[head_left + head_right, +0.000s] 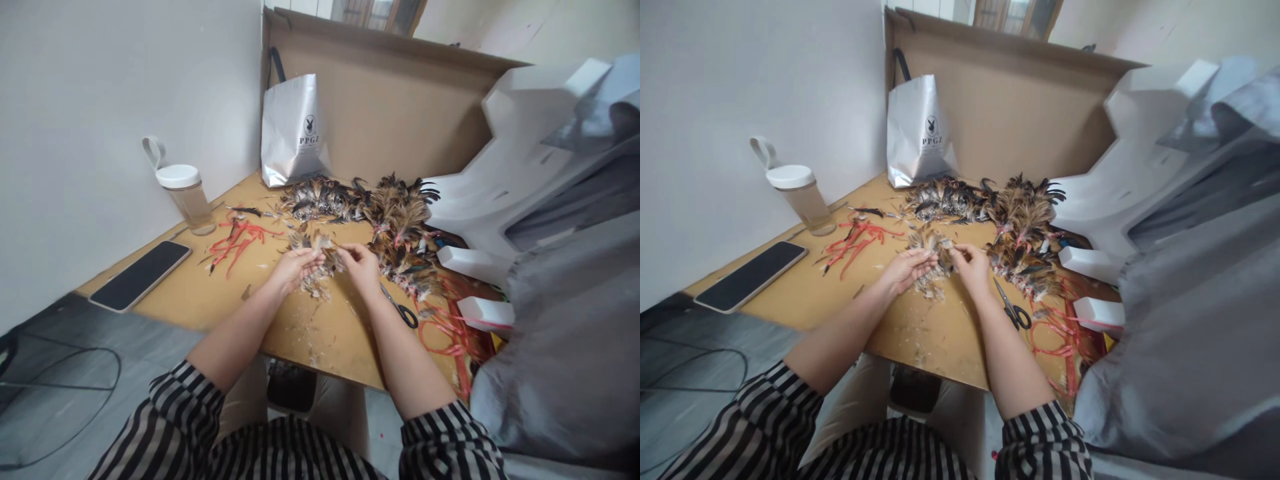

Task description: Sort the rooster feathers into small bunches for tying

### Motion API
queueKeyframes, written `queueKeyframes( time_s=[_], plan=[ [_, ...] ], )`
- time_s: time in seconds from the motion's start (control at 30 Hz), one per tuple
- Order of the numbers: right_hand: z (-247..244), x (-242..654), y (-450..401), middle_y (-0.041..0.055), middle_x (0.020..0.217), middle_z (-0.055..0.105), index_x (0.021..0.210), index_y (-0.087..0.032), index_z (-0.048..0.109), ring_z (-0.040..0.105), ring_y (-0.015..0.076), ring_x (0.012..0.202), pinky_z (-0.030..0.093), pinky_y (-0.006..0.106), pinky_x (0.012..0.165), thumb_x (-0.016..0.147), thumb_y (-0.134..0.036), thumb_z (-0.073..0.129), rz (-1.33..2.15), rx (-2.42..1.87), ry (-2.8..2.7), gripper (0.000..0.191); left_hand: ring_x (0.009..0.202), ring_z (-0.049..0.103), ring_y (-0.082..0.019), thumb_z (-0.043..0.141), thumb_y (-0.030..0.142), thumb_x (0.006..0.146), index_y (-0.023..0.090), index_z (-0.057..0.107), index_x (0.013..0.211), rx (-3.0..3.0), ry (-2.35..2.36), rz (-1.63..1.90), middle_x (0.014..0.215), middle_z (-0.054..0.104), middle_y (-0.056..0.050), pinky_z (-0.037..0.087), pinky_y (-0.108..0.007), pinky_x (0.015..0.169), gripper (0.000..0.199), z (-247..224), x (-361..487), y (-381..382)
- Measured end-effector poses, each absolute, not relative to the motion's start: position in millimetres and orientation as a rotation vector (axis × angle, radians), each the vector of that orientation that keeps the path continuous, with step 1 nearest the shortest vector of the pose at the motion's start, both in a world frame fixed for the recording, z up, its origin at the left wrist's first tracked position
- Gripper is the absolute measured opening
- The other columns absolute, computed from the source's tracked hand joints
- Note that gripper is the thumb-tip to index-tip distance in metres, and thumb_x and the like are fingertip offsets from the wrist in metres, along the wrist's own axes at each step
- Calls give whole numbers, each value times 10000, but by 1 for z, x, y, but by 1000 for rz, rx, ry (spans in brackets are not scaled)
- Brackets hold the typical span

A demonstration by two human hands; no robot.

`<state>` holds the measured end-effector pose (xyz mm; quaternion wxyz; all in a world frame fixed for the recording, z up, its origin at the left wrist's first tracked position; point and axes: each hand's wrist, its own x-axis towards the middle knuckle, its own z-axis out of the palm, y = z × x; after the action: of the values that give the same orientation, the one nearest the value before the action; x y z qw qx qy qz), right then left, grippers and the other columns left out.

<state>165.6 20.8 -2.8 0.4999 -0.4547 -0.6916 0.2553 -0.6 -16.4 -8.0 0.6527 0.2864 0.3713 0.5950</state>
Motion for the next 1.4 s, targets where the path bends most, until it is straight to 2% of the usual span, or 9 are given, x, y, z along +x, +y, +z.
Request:
queueKeyframes(
  time_s=[0.07, 0.23, 0.43, 0.67, 0.77, 0.87, 0.97, 1.1, 1.4],
  plan=[
    [-9, 179, 35, 49, 719, 635, 800, -143, 653, 528, 147, 625, 411, 265, 624, 714, -401, 537, 618, -1182, -1566, 296, 642, 627, -96, 710, 193, 648, 92, 648, 786, 637, 844, 1366, 740, 677, -77, 470, -167, 586, 181, -7, -1, -16],
    [-20, 196, 49, 33, 639, 633, 676, -145, 656, 516, 135, 570, 367, 238, 553, 676, -353, 536, 542, -1412, -1791, 240, 612, 620, -91, 699, 191, 659, 94, 638, 786, 633, 837, 1373, 722, 673, -72, 464, -160, 550, 171, -10, -2, -14],
    [-19, 189, 41, 27, 672, 654, 671, -186, 652, 546, 136, 609, 346, 232, 561, 694, -296, 508, 355, -1527, -2024, 182, 585, 604, -77, 693, 190, 665, 90, 643, 788, 644, 822, 1378, 718, 670, -69, 450, -147, 523, 166, -14, -3, -12],
    [-14, 170, 33, 69, 748, 670, 716, -203, 663, 579, 176, 697, 351, 251, 589, 699, -336, 528, 222, -1637, -2114, 190, 569, 595, -71, 680, 175, 678, 82, 642, 776, 651, 827, 1367, 704, 667, -69, 452, -144, 522, 140, -11, -1, -14],
    [-15, 166, 34, 71, 704, 662, 675, -195, 657, 574, 173, 670, 343, 249, 571, 686, -301, 526, 227, -1697, -2090, 169, 558, 593, -71, 688, 173, 668, 83, 638, 768, 639, 837, 1364, 699, 666, -69, 450, -144, 510, 144, -10, -1, -15],
    [-17, 169, 37, 40, 615, 629, 618, -176, 628, 544, 142, 596, 339, 232, 545, 653, -261, 522, 397, -1628, -2013, 140, 551, 593, -73, 697, 170, 659, 79, 632, 765, 633, 838, 1363, 697, 665, -71, 449, -145, 499, 154, -10, -2, -14],
    [-16, 175, 39, 4, 558, 588, 606, -157, 599, 492, 103, 512, 342, 210, 506, 608, -250, 544, 789, -1454, -1804, 108, 549, 595, -75, 686, 161, 669, 74, 630, 767, 639, 832, 1361, 691, 664, -73, 445, -142, 488, 143, -11, -1, -14],
    [-10, 178, 35, -9, 558, 574, 640, -150, 583, 422, 71, 420, 278, 194, 400, 572, -332, 615, 1241, -1342, -1493, 197, 553, 600, -78, 673, 151, 682, 72, 632, 771, 637, 836, 1350, 700, 666, -79, 444, -140, 484, 126, -11, -1, -14],
    [2, 174, 28, -64, 435, 436, 574, -162, 499, 345, 48, 399, 214, 179, 388, 504, -381, 733, 1489, -1106, -1272, 328, 566, 614, -88, 673, 140, 680, 72, 623, 776, 638, 849, 1334, 725, 672, -92, 449, -144, 488, 127, -9, 0, -15]
  ],
)
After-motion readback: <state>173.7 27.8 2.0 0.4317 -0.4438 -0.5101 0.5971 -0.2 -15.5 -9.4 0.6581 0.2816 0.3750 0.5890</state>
